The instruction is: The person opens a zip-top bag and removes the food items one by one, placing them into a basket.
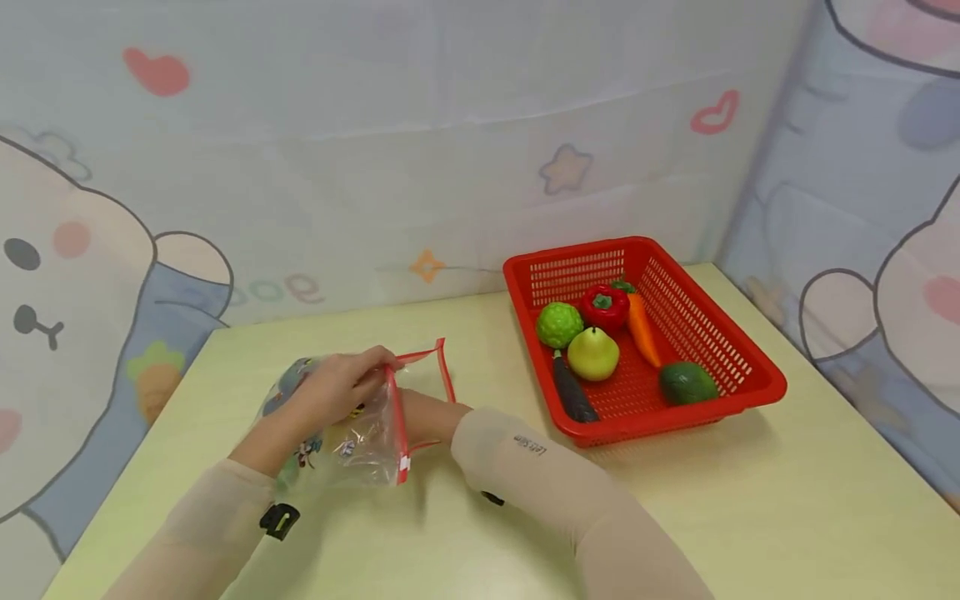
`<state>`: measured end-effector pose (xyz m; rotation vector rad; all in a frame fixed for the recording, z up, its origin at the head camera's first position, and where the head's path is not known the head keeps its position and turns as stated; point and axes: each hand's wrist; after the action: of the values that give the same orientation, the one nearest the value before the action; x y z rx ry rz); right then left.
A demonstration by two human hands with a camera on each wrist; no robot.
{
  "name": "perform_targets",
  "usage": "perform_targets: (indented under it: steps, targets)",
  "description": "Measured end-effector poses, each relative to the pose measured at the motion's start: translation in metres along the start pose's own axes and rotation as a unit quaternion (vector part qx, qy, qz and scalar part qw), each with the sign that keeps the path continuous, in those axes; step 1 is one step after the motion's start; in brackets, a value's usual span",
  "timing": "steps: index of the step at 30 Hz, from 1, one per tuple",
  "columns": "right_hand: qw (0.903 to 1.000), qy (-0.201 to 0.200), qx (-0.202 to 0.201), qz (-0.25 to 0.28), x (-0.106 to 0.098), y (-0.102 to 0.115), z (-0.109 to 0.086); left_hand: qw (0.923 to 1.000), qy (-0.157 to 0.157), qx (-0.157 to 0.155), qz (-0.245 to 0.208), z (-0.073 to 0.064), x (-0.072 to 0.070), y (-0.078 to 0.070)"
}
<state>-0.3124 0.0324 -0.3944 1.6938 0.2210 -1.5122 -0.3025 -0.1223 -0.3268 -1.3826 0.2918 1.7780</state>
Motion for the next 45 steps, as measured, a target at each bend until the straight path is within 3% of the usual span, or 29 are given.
perform_targets:
  steps: [2, 5, 10, 14, 17, 22, 26, 31, 35, 40, 45]
  targets:
    - [0.9990, 0.008, -0.022, -0.037, -0.005, 0.002, -0.002, 1.0000, -0.006, -0.007, 0.002, -0.003, -0.001, 0.003]
    - [0.9974, 0.016, -0.022, -0.066, -0.015, 0.009, -0.009, 0.9998, -0.011, -0.018, 0.000, -0.008, -0.002, 0.006]
    - [0.9943, 0.005, 0.028, -0.102, -0.037, 0.031, -0.035, 0.9993, -0.003, -0.036, 0.010, -0.015, -0.006, 0.010]
    - [0.9861, -0.003, 0.045, -0.160, -0.073, 0.053, -0.061, 0.9992, -0.003, -0.037, 0.017, -0.017, -0.010, 0.012]
    - [0.9856, -0.003, 0.065, -0.156, -0.109, 0.062, -0.079, 0.9991, -0.012, -0.034, 0.020, -0.020, -0.011, 0.013]
    - [0.9839, 0.016, 0.143, -0.107, -0.169, 0.046, -0.108, 0.9992, -0.015, -0.036, 0.011, -0.029, -0.011, 0.014]
    - [0.9683, 0.077, 0.230, -0.061, -0.194, 0.011, -0.130, 0.9993, -0.013, -0.032, 0.011, -0.034, -0.011, 0.014]
    - [0.9319, 0.163, 0.324, -0.014, -0.189, -0.032, -0.147, 0.9991, -0.015, -0.039, 0.006, -0.033, -0.013, 0.015]
    - [0.9069, 0.203, 0.369, -0.010, -0.170, -0.049, -0.155, 0.9993, -0.006, -0.036, 0.004, -0.032, -0.012, 0.014]
    - [0.8943, 0.219, 0.389, -0.036, -0.148, -0.055, -0.162, 0.9995, -0.002, -0.032, 0.004, -0.031, -0.012, 0.013]
    - [0.8951, 0.219, 0.387, -0.036, -0.145, -0.058, -0.165, 0.9997, -0.004, -0.025, -0.003, -0.027, -0.014, 0.013]
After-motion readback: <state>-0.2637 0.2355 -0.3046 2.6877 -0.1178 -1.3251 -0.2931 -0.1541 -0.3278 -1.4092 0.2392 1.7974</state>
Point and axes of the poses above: each hand's wrist, its own z-axis towards the middle knuckle, its own x-axis out of the palm, y = z × x, and after that the axes turned 7 degrees about -y, right-handed
